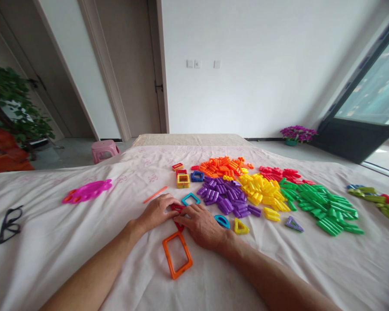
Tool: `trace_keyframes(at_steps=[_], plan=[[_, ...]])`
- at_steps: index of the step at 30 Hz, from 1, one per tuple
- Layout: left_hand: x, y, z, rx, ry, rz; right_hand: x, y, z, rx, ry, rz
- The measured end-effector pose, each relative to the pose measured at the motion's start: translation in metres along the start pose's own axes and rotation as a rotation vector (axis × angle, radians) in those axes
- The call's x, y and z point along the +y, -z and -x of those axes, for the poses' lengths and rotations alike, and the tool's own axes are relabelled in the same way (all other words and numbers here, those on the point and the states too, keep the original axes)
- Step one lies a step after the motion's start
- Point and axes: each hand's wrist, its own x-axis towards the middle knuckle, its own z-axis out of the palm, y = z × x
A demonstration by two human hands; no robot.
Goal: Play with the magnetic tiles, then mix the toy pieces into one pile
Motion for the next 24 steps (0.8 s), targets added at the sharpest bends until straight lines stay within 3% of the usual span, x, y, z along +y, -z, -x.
trace_keyframes(at_steps=[12,24], plan=[[0.0037,0.0027,-0.0005,-0.008,0.012,0.003,0.0038,-0.0085,0.0003,0.024,-0.017,-0.083],[0.0039,0.003,-0.0012,-0.005,0.007,0.007,0.0039,-0.004,-0.0006,0.023,-0.028,-0.097]])
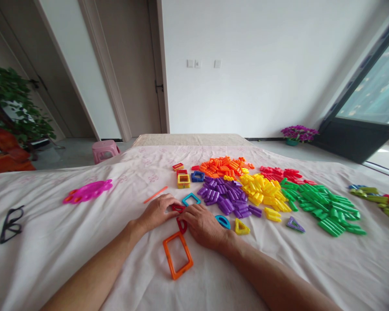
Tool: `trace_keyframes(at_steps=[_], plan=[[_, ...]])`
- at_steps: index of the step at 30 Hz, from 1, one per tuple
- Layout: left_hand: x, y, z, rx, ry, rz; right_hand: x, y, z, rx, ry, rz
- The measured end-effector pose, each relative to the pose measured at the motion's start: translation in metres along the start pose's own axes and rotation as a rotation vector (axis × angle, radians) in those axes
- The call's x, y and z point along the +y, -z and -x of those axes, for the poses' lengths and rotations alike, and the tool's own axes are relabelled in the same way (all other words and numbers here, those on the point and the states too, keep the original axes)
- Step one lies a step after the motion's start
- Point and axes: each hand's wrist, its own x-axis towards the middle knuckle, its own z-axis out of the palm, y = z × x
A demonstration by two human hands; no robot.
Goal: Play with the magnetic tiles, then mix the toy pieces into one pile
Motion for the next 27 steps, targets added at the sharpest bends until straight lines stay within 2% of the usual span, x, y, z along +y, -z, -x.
trace_keyframes(at_steps=[27], plan=[[-0.0023,-0.0011,0.001,0.006,-0.002,0.005,0.0031,-0.0034,0.0012,0.014,0.021,-0.023]])
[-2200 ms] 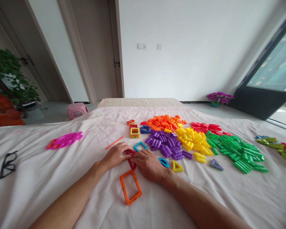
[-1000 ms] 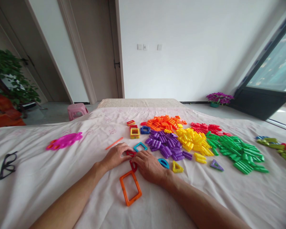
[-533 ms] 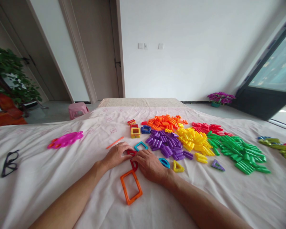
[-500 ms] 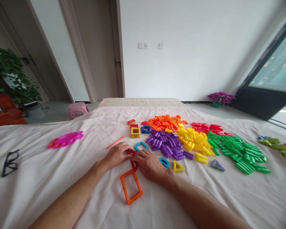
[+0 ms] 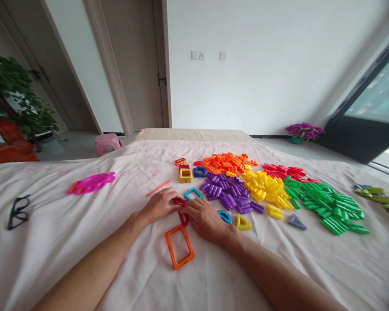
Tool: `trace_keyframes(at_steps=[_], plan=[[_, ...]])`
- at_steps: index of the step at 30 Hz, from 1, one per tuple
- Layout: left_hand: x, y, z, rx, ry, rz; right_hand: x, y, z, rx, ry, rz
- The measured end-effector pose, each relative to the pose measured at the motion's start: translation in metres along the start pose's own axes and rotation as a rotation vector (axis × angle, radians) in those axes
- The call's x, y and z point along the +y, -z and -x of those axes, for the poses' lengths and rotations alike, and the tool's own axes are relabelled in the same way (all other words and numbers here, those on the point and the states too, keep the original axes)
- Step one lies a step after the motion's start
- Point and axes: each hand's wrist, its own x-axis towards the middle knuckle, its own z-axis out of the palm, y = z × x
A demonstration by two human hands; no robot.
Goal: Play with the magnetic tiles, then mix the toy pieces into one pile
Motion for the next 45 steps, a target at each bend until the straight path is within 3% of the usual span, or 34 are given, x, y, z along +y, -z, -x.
trace_keyframes(at_steps=[45], plan=[[-0.0027,-0.0019,-0.0003,0.001,-0.001,-0.012,0.0004,-0.0032,0.0013,0.024,-0.062,0.022]])
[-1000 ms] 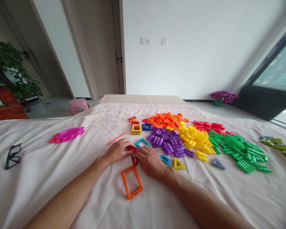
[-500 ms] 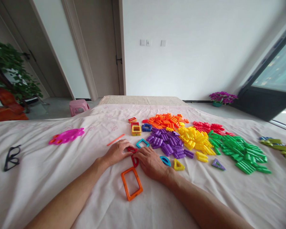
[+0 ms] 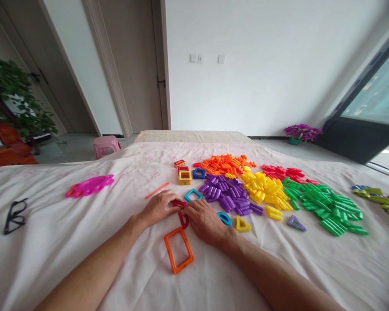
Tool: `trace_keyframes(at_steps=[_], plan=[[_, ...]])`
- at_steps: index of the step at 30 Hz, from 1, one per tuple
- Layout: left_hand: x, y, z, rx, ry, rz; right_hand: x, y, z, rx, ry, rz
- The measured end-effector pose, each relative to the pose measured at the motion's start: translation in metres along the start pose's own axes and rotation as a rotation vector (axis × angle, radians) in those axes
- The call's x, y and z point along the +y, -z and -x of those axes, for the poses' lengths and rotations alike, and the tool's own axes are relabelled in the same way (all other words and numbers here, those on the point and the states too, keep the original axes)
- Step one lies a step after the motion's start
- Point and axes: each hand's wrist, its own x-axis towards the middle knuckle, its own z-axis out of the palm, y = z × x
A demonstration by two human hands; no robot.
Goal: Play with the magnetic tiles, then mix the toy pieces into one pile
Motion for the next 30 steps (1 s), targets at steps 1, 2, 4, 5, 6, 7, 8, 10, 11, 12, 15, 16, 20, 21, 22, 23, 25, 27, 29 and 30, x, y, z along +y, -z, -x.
trace_keyframes(at_steps=[1,2,4,5,6,7,8,10,11,12,15,16,20,21,22,23,25,27,29,30], plan=[[0.0,0.0001,0.0001,-0.001,-0.001,-0.001,0.0,-0.0002,0.0,0.002,0.0,0.001],[-0.0001,0.0001,0.0002,-0.002,-0.001,-0.002,0.0001,-0.0003,0.0001,0.001,0.002,0.002],[-0.0005,-0.0002,0.0003,0.0,-0.002,-0.003,0.0002,-0.0003,0.0001,0.0,0.006,0.003],[-0.0008,-0.0004,0.0003,0.001,-0.003,-0.003,0.0004,-0.0003,0.0001,0.0,0.007,0.003],[-0.001,-0.0006,0.0003,0.002,-0.004,-0.003,0.0005,-0.0003,0.0001,0.001,0.008,0.003],[-0.0012,-0.0008,0.0002,0.004,-0.006,-0.003,0.0007,-0.0003,0.0002,0.003,0.008,0.004],[-0.0013,-0.0009,0.0002,0.006,-0.007,-0.003,0.0009,-0.0003,0.0002,0.005,0.008,0.005],[-0.0012,-0.0007,0.0001,0.005,-0.009,-0.003,0.0009,-0.0001,0.0003,0.004,0.009,0.009],[-0.001,-0.0006,0.0,0.004,-0.009,-0.004,0.0008,0.0002,0.0003,0.002,0.008,0.011],[-0.0008,-0.0003,0.0,0.004,-0.007,-0.004,0.0007,0.0006,0.0002,0.0,0.005,0.015],[-0.0001,0.0005,-0.0001,0.004,-0.002,-0.005,0.0,0.0021,-0.0003,-0.004,0.0,0.025],[0.0001,0.0008,-0.0001,0.004,-0.001,-0.004,-0.0002,0.0024,-0.0005,-0.005,0.0,0.029],[0.001,0.0013,0.0,-0.003,-0.006,0.001,-0.0001,0.0028,-0.0009,-0.004,-0.004,0.038],[0.0012,0.0013,0.0001,-0.004,-0.006,0.001,0.0001,0.0026,-0.0008,-0.003,-0.004,0.039],[0.0012,0.0011,0.0002,-0.006,-0.004,0.001,0.0002,0.0023,-0.0008,-0.001,-0.003,0.038],[0.0012,0.001,0.0003,-0.007,-0.001,0.001,0.0004,0.0021,-0.0007,0.001,-0.002,0.036],[0.0009,0.0005,0.0004,-0.01,0.005,0.001,0.0008,0.0015,-0.0006,0.003,0.001,0.032],[0.0007,0.0003,0.0004,-0.01,0.009,0.002,0.0012,0.0007,-0.0004,0.004,0.001,0.03],[0.0007,0.0004,0.0003,-0.011,0.011,0.004,0.0014,0.0,-0.0003,0.005,-0.001,0.029],[0.0009,0.0005,0.0002,-0.012,0.012,0.005,0.0015,-0.0003,-0.0003,0.004,-0.001,0.029]])
